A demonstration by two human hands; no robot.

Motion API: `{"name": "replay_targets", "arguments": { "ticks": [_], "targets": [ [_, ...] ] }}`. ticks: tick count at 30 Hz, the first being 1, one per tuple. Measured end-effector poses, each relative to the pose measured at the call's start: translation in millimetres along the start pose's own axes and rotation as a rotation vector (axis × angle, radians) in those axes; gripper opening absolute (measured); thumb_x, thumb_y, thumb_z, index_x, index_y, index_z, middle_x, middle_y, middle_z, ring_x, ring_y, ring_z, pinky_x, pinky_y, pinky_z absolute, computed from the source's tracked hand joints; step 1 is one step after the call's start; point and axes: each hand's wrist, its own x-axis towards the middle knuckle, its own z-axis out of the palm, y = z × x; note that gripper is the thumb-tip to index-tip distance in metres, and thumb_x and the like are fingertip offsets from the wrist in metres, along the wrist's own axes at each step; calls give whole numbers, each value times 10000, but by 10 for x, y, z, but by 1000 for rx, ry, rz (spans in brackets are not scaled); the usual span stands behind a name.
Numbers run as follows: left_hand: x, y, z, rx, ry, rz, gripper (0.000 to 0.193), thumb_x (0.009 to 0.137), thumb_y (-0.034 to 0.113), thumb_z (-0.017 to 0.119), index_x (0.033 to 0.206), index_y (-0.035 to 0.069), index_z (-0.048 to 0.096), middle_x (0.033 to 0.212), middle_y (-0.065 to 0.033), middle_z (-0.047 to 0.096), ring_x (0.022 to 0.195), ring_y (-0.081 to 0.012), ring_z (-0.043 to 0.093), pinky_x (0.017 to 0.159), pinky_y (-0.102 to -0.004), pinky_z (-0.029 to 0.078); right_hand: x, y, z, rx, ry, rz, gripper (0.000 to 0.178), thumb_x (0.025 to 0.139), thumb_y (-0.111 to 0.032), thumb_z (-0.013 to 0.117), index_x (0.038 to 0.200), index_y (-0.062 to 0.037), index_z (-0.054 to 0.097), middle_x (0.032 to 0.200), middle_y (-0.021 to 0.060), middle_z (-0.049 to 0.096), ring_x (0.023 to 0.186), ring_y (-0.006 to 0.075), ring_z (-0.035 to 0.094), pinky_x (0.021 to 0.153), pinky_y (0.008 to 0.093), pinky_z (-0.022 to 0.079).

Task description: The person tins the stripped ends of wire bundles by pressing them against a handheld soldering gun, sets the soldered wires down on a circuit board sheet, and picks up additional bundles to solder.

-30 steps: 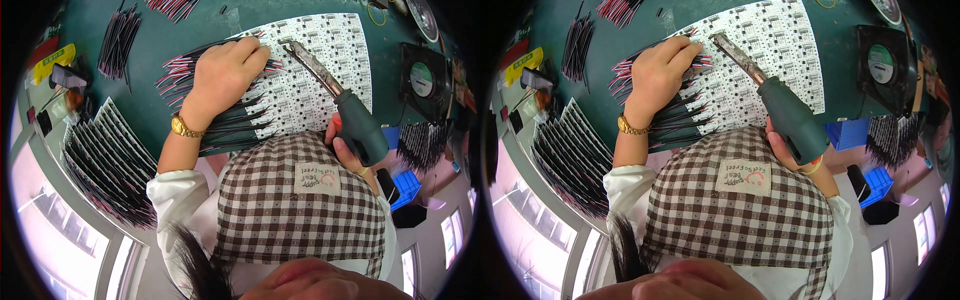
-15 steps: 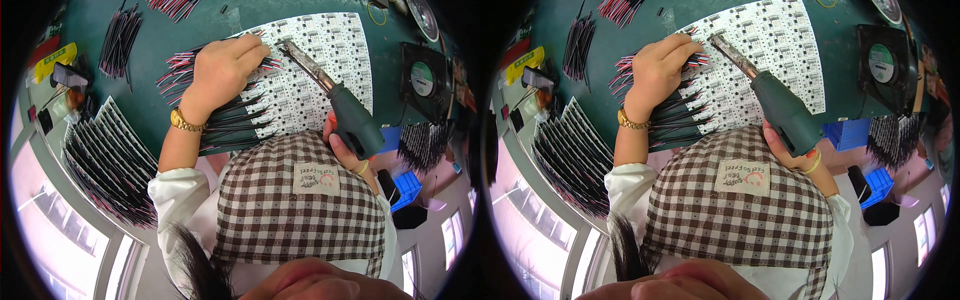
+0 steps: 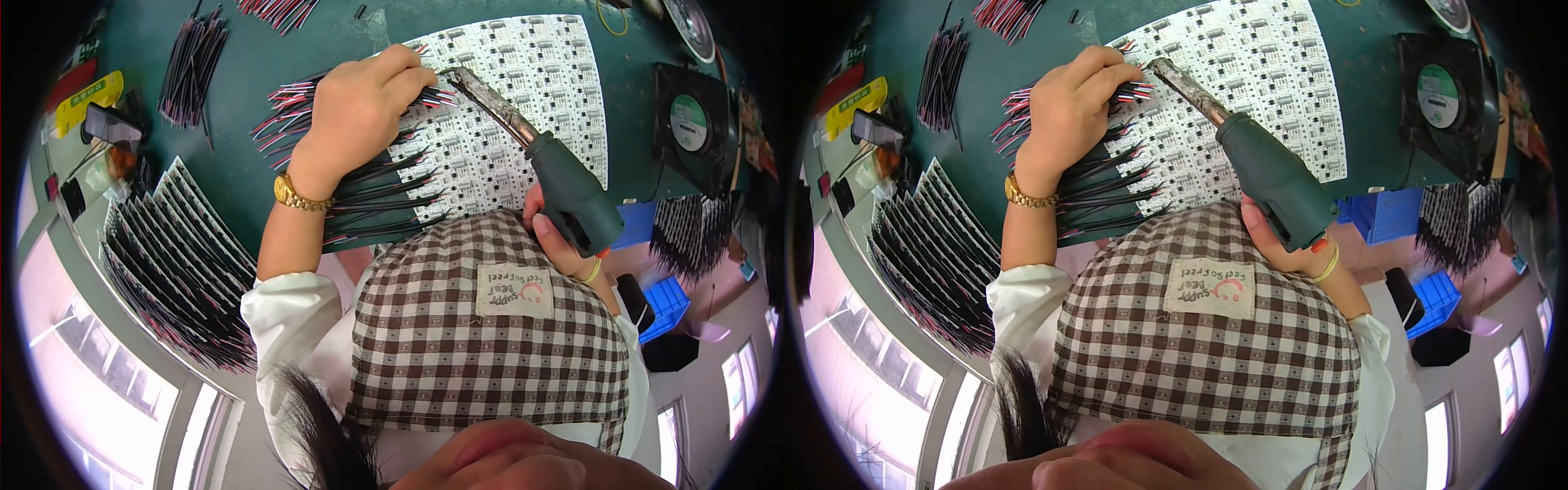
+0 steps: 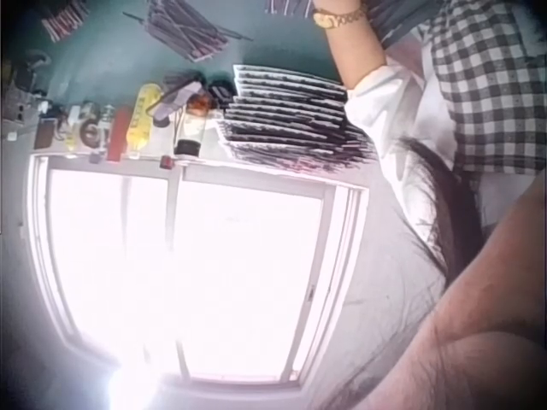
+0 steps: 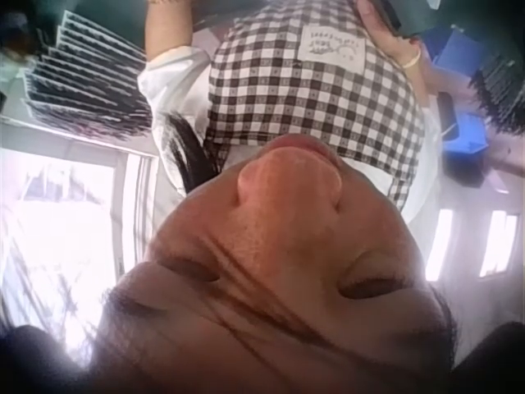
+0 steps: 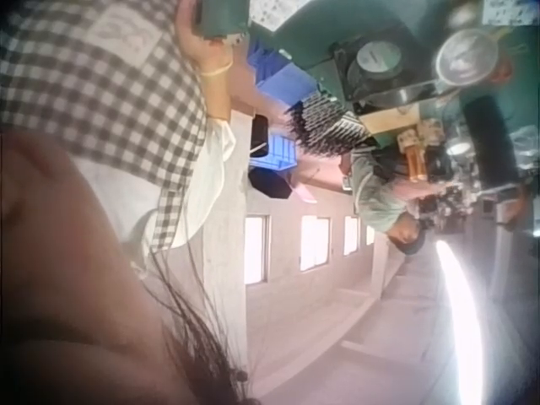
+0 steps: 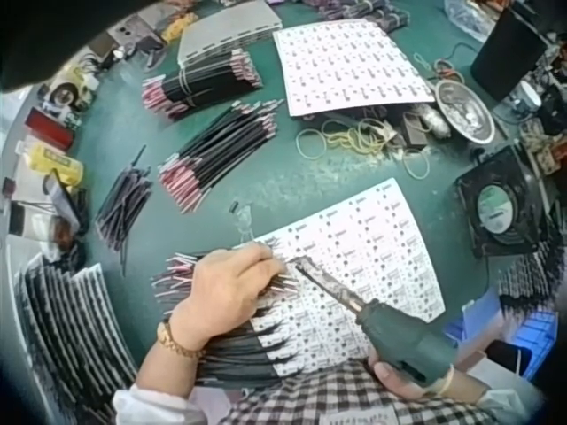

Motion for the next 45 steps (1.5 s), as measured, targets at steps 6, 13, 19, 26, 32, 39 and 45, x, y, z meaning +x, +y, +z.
{"name": "replay_targets", "arguments": {
  "ticks": [6,13,19,26,32,39,45],
  "targets": [
    [-5,-18,7,-9,-2,12,172,706,53,612,865,107,646,877,-1,598,660,-179,605,555,-298,469,-35,6,10,70,21,85,272,851,-213,614,1015,-10,539,787,33,542,704,106,506,664,247,418],
    [-7,-39,-2,3,23,39,193,686,42,621,862,115,648,886,0,611,649,-180,608,547,-296,476,-47,-45,-9,343,48,58,183,833,-19,572,1015,4,575,888,69,601,808,157,574,732,284,468],
    [0,-64,6,-9,30,74,192,674,33,622,847,112,645,870,2,611,633,-180,602,542,-299,475,-62,-14,-5,278,34,35,187,836,-18,582,1021,6,578,893,72,609,806,159,581,730,285,471],
    [14,-78,3,-51,19,84,283,653,-42,590,874,121,660,874,3,622,610,-197,567,525,-291,446,-57,12,33,125,41,13,384,837,-136,624,1187,-23,512,843,72,575,730,126,533,679,272,446],
    [8,-63,0,-37,11,71,290,654,-46,586,881,118,661,868,0,618,602,-202,560,525,-295,445,-75,65,36,26,26,-15,238,844,-161,623,1020,-27,535,830,47,556,720,111,517,671,261,440],
    [-6,-49,8,-41,9,70,292,657,-48,581,887,114,659,872,-1,616,603,-202,558,525,-299,443,-118,82,57,69,64,68,242,854,-192,612,1015,-29,535,833,51,552,720,121,521,676,267,443],
    [0,-47,8,-31,5,72,298,655,-43,583,896,116,657,877,-3,616,608,-202,559,534,-301,446,-111,56,1,335,103,1,260,833,-22,578,1087,30,568,895,78,622,787,154,594,713,284,481]
  ]
}}
